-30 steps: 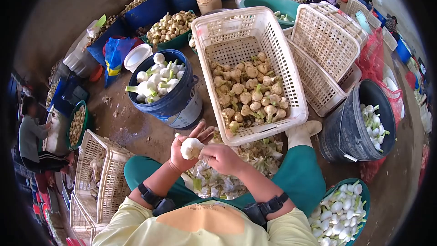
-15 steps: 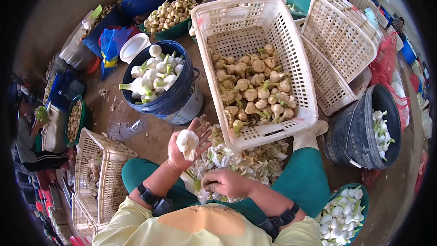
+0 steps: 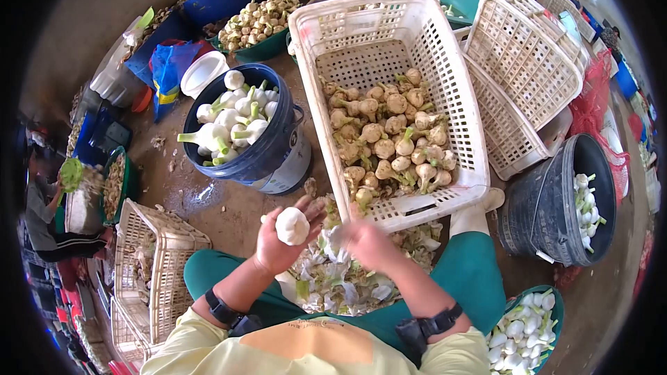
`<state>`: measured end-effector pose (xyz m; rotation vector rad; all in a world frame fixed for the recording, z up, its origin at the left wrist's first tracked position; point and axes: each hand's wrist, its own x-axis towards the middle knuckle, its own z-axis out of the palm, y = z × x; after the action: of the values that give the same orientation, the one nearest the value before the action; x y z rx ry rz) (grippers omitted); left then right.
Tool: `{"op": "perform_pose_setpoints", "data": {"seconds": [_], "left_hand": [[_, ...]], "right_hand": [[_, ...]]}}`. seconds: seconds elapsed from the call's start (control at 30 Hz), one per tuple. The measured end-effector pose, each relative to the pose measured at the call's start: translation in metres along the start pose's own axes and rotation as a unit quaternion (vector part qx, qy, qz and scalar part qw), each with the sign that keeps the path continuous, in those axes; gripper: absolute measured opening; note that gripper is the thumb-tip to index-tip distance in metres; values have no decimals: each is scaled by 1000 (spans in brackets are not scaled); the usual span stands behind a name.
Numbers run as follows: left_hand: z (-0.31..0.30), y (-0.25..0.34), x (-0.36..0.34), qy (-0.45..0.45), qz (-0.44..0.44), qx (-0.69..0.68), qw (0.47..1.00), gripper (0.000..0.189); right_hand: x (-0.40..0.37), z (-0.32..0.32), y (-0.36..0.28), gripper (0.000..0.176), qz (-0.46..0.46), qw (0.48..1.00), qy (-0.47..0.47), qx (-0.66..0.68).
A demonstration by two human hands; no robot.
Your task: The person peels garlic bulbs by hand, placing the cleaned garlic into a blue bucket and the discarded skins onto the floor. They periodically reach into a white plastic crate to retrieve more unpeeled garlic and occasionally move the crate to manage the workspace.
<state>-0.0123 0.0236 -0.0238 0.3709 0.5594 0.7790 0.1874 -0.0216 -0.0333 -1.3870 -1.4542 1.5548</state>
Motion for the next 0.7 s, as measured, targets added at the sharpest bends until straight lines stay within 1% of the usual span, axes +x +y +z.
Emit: {"op": "perform_pose_setpoints", "data": {"seconds": [0.03, 0.07, 0.1, 0.13, 0.17, 0.2, 0.23, 0.27, 0.3, 0.33, 0.37, 0.4, 0.43, 0.47, 0.5, 0.53, 0.57, 0.6, 0.63, 0.67, 0.7], "left_hand": [[2, 9, 4, 17, 1, 18, 1000, 57], [6, 21, 9, -2, 22, 6, 1000, 58], [14, 37, 14, 10, 61, 38, 997, 58], [24, 58, 19, 2, 111, 57, 992, 56], [35, 79, 25, 36, 188, 111, 975, 54], [12, 105, 37, 38, 262, 169, 949, 53], [23, 124, 49, 171, 384, 139, 896, 55], [30, 146, 49, 243, 420, 225, 845, 65], [37, 153, 48, 324, 482, 291, 760, 70], [45, 161, 49, 397, 536, 348, 659, 77], [45, 158, 48, 359, 562, 372, 646, 85], [39, 145, 45, 322, 585, 395, 631, 94], [35, 130, 41, 279, 577, 415, 645, 99], [25, 114, 39, 233, 560, 433, 667, 100], [12, 99, 34, 237, 512, 460, 685, 98], [6, 86, 27, 239, 483, 513, 668, 90], [-7, 74, 22, 229, 424, 585, 653, 87], [-9, 63, 13, 213, 396, 634, 629, 81], [-12, 51, 8, 181, 372, 648, 639, 74], [-10, 40, 3, 146, 341, 624, 688, 67], [-14, 30, 0, 92, 294, 604, 736, 62]], "right_hand": [[-12, 13, 11, 28, -92, 975, -69, -189], [-19, 22, 17, 34, -176, 902, -133, -371], [-21, 17, -4, 35, -62, 893, -222, -386], [-16, 3, -15, 35, -57, 893, -218, -390], [-6, -15, -27, 35, 1, 921, -154, -358], [3, -30, -36, 35, 57, 941, -92, -321], [23, -46, -29, 34, 57, 936, -12, -346], [47, -58, -8, 33, 53, 926, 69, -367], [67, -65, 19, 32, 51, 912, 75, -400], [84, -71, 32, 30, 47, 896, 86, -432], [87, -70, 28, 29, -3, 900, 28, -435], [124, -63, 82, 33, 100, 885, 15, -455], [123, -57, 67, 32, 72, 745, -160, -644], [125, -52, 94, 31, 24, 745, -97, -659], [126, -49, 86, 29, 79, 822, -103, -555], [138, -44, 96, 30, 53, 815, -109, -567], [151, -42, 104, 34, 39, 759, -180, -625], [147, -41, 92, 37, 54, 764, -174, -618], [142, -46, 81, 39, 66, 773, -177, -605], [136, -53, 70, 41, 80, 784, -176, -590], [127, -61, 66, 41, 74, 782, -173, -594]]}}
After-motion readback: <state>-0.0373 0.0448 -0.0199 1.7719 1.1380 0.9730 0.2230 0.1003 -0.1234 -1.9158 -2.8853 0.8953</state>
